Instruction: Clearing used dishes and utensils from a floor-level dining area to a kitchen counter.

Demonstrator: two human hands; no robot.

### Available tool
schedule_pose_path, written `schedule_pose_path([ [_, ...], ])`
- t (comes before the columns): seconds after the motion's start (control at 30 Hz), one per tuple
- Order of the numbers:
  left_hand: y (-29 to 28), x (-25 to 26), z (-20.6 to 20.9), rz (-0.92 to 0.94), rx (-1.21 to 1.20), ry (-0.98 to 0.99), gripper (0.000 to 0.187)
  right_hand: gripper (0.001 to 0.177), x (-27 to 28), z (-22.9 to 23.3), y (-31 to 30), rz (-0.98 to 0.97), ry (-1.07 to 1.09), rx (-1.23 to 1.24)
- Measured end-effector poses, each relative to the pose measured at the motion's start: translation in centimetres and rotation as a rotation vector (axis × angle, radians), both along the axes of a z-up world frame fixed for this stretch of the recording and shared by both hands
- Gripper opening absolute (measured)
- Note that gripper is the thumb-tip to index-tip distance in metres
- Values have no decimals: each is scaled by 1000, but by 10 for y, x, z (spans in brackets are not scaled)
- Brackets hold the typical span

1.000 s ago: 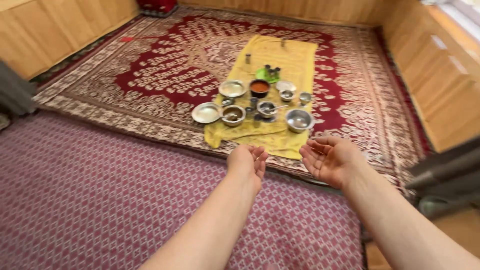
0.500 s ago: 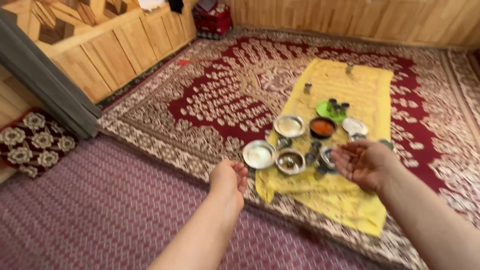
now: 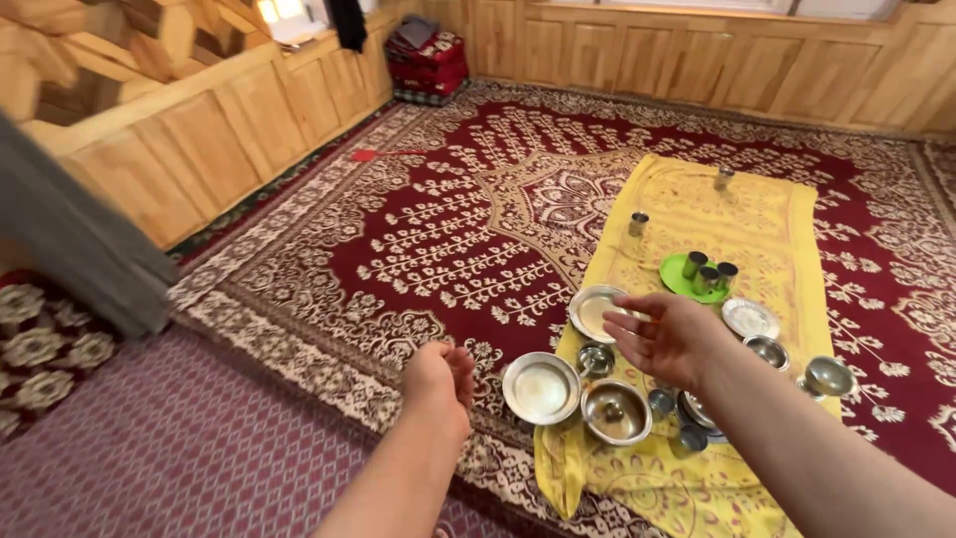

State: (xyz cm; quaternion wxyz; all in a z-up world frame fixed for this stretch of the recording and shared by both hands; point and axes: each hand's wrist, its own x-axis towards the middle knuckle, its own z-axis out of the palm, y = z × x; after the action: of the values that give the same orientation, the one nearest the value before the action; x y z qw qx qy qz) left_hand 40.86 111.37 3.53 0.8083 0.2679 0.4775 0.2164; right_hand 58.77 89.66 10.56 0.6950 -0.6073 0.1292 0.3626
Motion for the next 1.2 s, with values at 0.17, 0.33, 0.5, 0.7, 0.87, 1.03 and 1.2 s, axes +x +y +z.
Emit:
schedule_pose_path([
  [0.17,41,49,-3,-78,-19,112,10,28,36,-27,49,16,40,-50],
  [0.33,80,90,-58,-156,-38,209,14,32,67,-95,64,-38,109,-97],
  [0.5,88,120,-195,-241,-70,252,18,21,78,-192,48,-141,182,-96],
  [0.7,46,112,-255,-217,-211,500,13,27,60,-312,31,-216,427,-219],
  [0.87,45,100,-285,-171,-208,437,12,34,51,-423,25,-171,492,-318],
  [1.03,36,86,-294,-183,-211,588,17,47,25,-488,22,-185,503,-441],
  [1.2,20,56,-330,-160,-268,605,15,60,8,-513,25,-230,619,-487],
])
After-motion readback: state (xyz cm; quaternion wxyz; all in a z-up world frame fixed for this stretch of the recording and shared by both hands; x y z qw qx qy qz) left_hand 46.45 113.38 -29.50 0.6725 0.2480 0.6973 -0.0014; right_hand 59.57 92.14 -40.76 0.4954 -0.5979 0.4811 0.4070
